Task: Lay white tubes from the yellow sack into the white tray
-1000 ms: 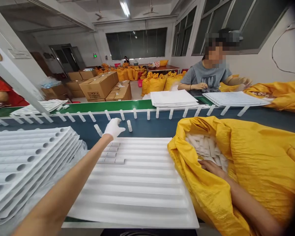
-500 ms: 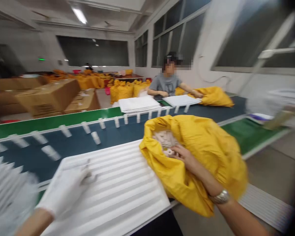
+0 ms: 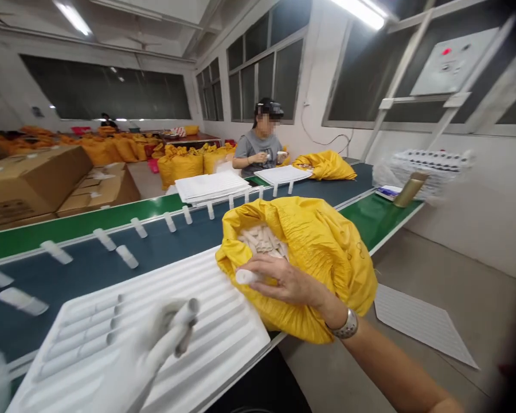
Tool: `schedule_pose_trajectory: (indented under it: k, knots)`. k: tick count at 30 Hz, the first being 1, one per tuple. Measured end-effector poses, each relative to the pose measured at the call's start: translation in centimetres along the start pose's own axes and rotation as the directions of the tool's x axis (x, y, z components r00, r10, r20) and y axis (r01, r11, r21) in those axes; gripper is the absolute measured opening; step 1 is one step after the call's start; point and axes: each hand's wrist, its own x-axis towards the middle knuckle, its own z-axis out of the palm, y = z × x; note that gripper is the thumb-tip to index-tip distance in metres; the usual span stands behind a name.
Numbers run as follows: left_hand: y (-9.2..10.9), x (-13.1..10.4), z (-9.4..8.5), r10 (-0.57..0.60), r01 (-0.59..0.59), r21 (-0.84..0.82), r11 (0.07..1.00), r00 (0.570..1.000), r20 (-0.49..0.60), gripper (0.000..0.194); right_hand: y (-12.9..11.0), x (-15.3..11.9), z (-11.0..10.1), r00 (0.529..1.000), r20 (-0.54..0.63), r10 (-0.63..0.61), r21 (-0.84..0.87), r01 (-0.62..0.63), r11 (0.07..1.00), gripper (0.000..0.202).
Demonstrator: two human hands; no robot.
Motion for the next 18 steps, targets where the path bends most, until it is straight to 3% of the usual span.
schedule_pose_trajectory:
  k: [4, 10, 13, 18]
  knots:
    - [2.0, -0.4, 1.8, -0.028, 0.044, -0.124, 0.991, 0.992, 0.123, 0.041, -0.8, 1.7, 0.7, 0.995, 0.054, -0.080, -0.026, 0.082, 0.996, 0.026]
    - [1.9, -0.3, 2.3, -0.032, 0.059, -0.200, 0.978, 0.990, 0.136, 0.042, -0.6, 2.1, 1.0, 0.984, 0.065, -0.168, -0.099, 0.174, 0.980, 0.023]
    - [1.6, -0.5, 3.0, -0.032, 0.057, -0.206, 0.977, 0.992, 0.121, 0.045, -1.1, 2.3, 1.6, 0.986, 0.099, -0.131, -0.069, 0.139, 0.988, 0.029]
    - [1.4, -1.1, 3.5, 0.044, -0.027, -0.223, 0.974, 0.996, 0.074, 0.034, -2.1, 2.9, 2.8, 0.968, 0.250, 0.033, 0.035, -0.043, 0.998, 0.033]
